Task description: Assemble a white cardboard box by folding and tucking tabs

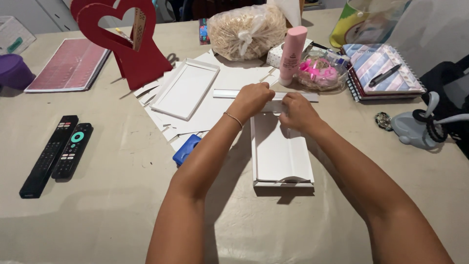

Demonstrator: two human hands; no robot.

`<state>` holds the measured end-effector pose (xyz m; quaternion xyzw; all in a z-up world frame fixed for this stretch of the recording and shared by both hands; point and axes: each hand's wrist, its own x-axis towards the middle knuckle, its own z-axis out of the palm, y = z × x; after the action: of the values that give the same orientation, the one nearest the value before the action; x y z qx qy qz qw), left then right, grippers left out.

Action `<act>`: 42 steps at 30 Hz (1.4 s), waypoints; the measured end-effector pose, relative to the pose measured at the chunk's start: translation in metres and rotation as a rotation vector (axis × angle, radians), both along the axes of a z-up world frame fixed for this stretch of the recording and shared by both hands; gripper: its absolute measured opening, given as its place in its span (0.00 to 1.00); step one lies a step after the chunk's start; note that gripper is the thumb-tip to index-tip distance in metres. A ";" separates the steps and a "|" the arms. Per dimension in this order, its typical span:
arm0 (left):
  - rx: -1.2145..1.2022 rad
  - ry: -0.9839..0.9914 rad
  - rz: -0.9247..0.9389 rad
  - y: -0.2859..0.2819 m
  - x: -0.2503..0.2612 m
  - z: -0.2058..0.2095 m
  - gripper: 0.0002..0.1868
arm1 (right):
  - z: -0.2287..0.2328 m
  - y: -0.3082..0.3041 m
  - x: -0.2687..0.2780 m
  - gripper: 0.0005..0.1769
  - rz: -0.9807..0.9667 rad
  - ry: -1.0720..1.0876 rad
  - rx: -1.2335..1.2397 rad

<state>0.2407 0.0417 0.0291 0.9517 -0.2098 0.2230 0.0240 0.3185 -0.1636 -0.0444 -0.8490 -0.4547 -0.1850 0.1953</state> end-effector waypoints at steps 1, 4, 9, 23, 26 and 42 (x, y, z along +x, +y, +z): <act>0.000 0.001 -0.002 -0.001 -0.001 0.000 0.07 | 0.001 0.000 -0.002 0.17 -0.002 0.001 0.000; 0.125 -0.081 0.071 -0.003 0.003 -0.006 0.05 | 0.003 0.002 -0.007 0.18 0.028 -0.029 0.030; 0.303 -0.161 0.105 -0.012 0.020 -0.024 0.04 | 0.014 0.000 -0.014 0.25 -0.013 0.017 0.054; 0.242 -0.066 0.094 -0.001 -0.015 -0.031 0.08 | 0.013 -0.004 -0.009 0.13 0.062 -0.073 0.068; 0.280 -0.033 0.105 -0.003 -0.007 -0.043 0.07 | 0.021 -0.008 -0.012 0.15 0.023 -0.046 -0.028; -0.184 0.242 0.279 -0.011 -0.020 -0.062 0.27 | 0.024 -0.044 -0.008 0.38 -0.206 0.211 -0.127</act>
<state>0.2211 0.0312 -0.0334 0.9852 -0.0505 0.1262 0.1047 0.3108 -0.2075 -0.0205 -0.9166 -0.3528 -0.0848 0.1679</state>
